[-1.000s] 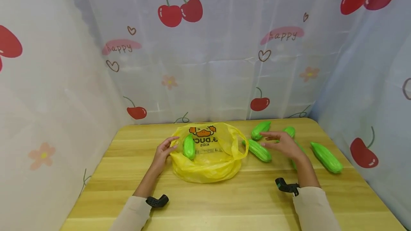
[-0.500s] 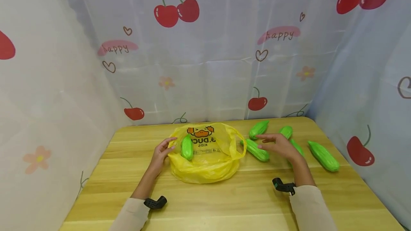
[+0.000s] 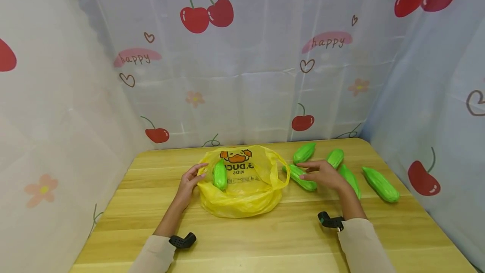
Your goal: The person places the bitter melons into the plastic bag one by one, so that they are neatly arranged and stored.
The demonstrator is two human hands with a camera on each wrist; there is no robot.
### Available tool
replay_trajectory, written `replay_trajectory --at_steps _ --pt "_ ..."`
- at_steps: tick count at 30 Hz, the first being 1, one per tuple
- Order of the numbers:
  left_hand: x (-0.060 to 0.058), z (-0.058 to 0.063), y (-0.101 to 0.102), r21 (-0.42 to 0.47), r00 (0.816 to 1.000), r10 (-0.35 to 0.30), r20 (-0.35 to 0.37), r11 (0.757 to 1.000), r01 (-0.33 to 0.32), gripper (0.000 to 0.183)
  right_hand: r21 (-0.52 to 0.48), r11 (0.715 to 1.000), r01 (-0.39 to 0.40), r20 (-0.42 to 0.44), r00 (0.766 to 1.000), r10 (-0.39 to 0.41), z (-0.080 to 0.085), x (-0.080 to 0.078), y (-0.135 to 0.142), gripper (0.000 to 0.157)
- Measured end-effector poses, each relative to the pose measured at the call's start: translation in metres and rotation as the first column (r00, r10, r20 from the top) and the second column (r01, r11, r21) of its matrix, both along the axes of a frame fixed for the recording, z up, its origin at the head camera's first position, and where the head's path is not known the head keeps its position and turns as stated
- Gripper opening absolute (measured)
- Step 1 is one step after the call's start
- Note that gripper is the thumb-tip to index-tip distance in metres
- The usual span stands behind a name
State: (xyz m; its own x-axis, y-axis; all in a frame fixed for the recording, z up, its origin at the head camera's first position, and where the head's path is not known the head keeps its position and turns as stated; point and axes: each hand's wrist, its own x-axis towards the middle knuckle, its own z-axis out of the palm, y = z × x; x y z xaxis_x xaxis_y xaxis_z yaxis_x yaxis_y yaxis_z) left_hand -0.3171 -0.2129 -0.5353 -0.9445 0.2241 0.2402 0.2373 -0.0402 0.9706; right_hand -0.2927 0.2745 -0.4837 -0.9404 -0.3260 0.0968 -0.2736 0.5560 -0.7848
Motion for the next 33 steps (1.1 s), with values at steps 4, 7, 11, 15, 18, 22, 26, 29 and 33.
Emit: replay_trajectory --at_steps 4,7,11,15,18,22,26,29,33 --pt "0.01 0.013 0.003 -0.007 1.0 -0.001 -0.006 1.0 0.001 0.043 0.014 1.0 -0.008 0.0 1.0 0.008 -0.002 0.0 -0.001 0.046" --pt "0.013 0.016 0.004 -0.005 1.0 -0.004 -0.015 1.0 0.004 0.043 0.025 1.0 -0.007 0.008 1.0 0.007 -0.004 -0.001 -0.002 0.046" --pt "0.012 0.014 0.003 0.0 1.0 -0.007 -0.015 1.0 0.007 0.042 0.04 0.999 -0.009 0.003 1.0 0.009 -0.007 -0.002 -0.002 0.046" --pt "0.012 0.017 0.004 -0.007 1.0 0.0 -0.018 1.0 0.0 0.041 0.028 0.999 -0.019 -0.005 1.0 0.019 -0.006 -0.003 -0.002 0.047" --pt "0.012 0.018 0.004 -0.01 1.0 -0.001 -0.02 1.0 0.001 0.041 0.026 0.999 -0.02 -0.004 1.0 0.02 -0.005 -0.003 -0.002 0.047" --pt "0.012 0.019 0.003 -0.002 1.0 -0.011 -0.017 1.0 0.011 0.042 0.036 0.999 -0.007 -0.008 1.0 0.007 -0.003 -0.003 -0.002 0.047" --pt "0.012 0.019 0.003 0.005 1.0 -0.014 -0.02 1.0 0.014 0.042 0.034 0.999 -0.014 -0.01 1.0 0.015 0.0 -0.001 -0.001 0.048" --pt "0.013 0.019 0.004 0.002 1.0 -0.013 -0.02 1.0 0.013 0.042 0.024 1.0 -0.02 -0.011 1.0 0.02 0.003 0.002 -0.001 0.047" --pt "0.014 0.018 0.005 -0.003 1.0 -0.01 -0.021 1.0 0.01 0.042 0.012 1.0 -0.01 -0.01 1.0 0.01 0.004 0.004 -0.001 0.047"
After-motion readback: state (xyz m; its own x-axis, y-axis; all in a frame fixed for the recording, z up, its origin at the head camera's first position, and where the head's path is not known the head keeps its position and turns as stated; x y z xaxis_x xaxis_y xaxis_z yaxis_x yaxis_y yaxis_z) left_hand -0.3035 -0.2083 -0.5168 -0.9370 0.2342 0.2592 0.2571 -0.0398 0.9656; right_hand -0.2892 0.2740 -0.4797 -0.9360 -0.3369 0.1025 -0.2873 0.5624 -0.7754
